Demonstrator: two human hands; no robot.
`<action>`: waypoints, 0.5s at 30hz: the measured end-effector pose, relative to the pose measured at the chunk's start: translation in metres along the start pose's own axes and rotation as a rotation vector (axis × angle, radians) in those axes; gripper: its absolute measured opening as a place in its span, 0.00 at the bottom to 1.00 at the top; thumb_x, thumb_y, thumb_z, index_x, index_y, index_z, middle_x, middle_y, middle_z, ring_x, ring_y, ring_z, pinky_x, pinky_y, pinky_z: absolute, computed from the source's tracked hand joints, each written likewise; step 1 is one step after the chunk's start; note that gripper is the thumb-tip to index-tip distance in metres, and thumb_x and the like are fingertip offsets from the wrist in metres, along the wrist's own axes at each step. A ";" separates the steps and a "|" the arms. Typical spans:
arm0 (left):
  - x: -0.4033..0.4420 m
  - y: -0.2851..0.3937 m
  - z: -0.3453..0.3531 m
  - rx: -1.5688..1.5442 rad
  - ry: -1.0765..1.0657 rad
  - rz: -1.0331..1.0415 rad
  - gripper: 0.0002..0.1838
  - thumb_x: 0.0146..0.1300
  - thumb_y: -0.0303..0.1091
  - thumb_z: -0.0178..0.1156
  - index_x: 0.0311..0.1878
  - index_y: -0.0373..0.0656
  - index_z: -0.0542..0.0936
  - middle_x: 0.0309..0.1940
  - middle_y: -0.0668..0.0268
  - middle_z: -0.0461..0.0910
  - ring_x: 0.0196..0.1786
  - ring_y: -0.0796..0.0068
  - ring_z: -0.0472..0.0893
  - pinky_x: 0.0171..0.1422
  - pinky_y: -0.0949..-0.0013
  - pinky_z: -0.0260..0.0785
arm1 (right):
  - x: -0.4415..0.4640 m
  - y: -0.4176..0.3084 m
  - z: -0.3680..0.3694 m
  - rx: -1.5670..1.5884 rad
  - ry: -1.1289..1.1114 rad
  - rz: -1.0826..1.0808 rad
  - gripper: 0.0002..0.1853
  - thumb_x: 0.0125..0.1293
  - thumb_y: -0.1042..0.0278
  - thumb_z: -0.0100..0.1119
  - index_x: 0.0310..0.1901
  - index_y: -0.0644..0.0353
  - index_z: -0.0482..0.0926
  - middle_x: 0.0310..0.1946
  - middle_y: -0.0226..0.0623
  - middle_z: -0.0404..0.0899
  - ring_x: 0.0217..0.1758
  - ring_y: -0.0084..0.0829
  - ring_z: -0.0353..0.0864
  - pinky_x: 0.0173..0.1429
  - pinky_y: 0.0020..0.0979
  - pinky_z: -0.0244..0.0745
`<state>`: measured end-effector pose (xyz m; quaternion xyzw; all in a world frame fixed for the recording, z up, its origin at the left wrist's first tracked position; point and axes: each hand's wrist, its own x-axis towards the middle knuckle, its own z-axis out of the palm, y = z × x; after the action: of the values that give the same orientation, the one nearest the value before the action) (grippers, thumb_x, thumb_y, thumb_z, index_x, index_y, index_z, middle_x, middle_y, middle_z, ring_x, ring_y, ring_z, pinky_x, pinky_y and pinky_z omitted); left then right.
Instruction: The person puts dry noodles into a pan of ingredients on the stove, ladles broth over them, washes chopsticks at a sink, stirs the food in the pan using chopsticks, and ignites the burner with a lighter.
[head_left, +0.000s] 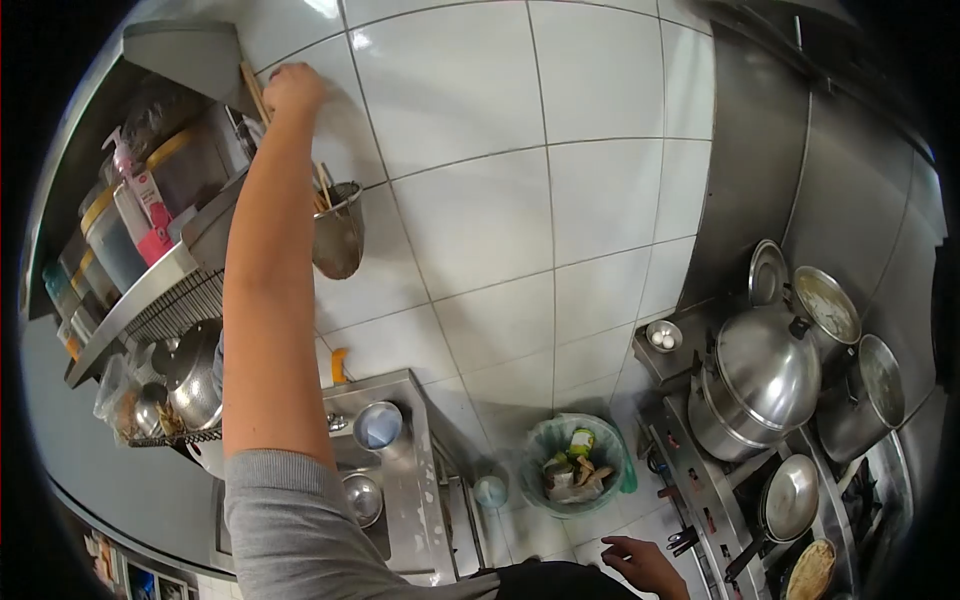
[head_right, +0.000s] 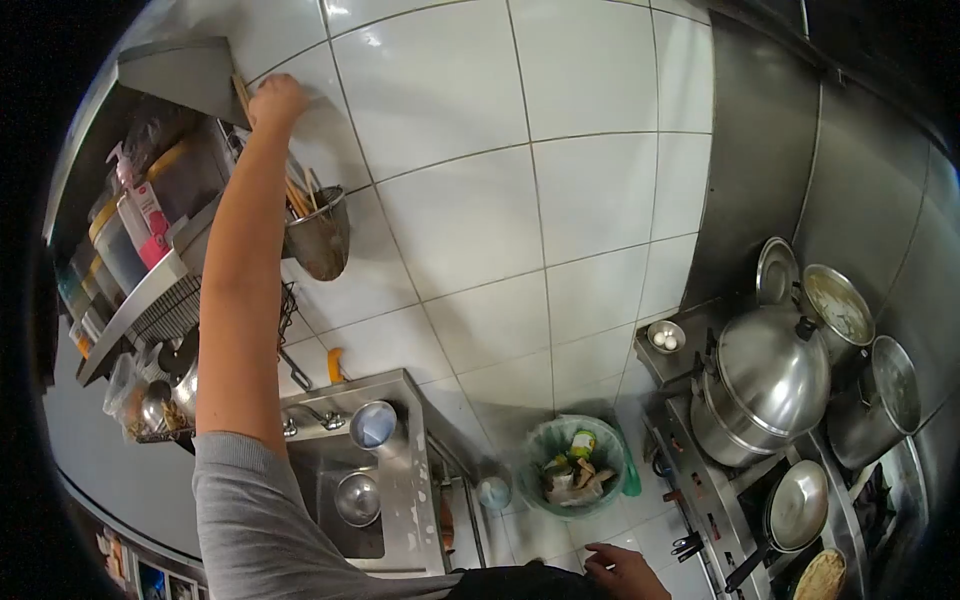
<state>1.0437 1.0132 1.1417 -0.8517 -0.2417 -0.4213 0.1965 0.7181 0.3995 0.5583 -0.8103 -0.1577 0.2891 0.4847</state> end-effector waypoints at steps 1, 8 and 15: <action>-0.002 0.005 -0.002 0.089 0.014 -0.016 0.31 0.62 0.40 0.57 0.65 0.30 0.72 0.57 0.40 0.77 0.55 0.38 0.80 0.37 0.47 0.81 | 0.004 0.004 0.001 0.014 0.007 -0.020 0.20 0.73 0.60 0.54 0.59 0.63 0.79 0.54 0.44 0.83 0.57 0.37 0.79 0.65 0.37 0.70; -0.021 -0.014 -0.012 0.210 0.189 -0.200 0.28 0.62 0.41 0.57 0.58 0.28 0.73 0.48 0.46 0.83 0.46 0.51 0.86 0.31 0.45 0.78 | -0.005 -0.044 -0.018 0.014 0.006 0.188 0.25 0.72 0.56 0.57 0.66 0.58 0.73 0.51 0.42 0.84 0.53 0.34 0.80 0.60 0.35 0.73; -0.003 -0.029 0.006 0.066 0.627 -0.037 0.23 0.61 0.38 0.56 0.52 0.27 0.75 0.40 0.53 0.85 0.38 0.54 0.87 0.39 0.50 0.79 | 0.008 -0.058 -0.029 -0.052 0.078 0.021 0.22 0.69 0.61 0.61 0.61 0.61 0.77 0.43 0.40 0.87 0.45 0.32 0.85 0.52 0.33 0.78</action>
<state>1.0290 1.0389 1.1393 -0.6691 -0.1985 -0.6585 0.2815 0.7435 0.4114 0.6166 -0.8349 -0.1373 0.2581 0.4663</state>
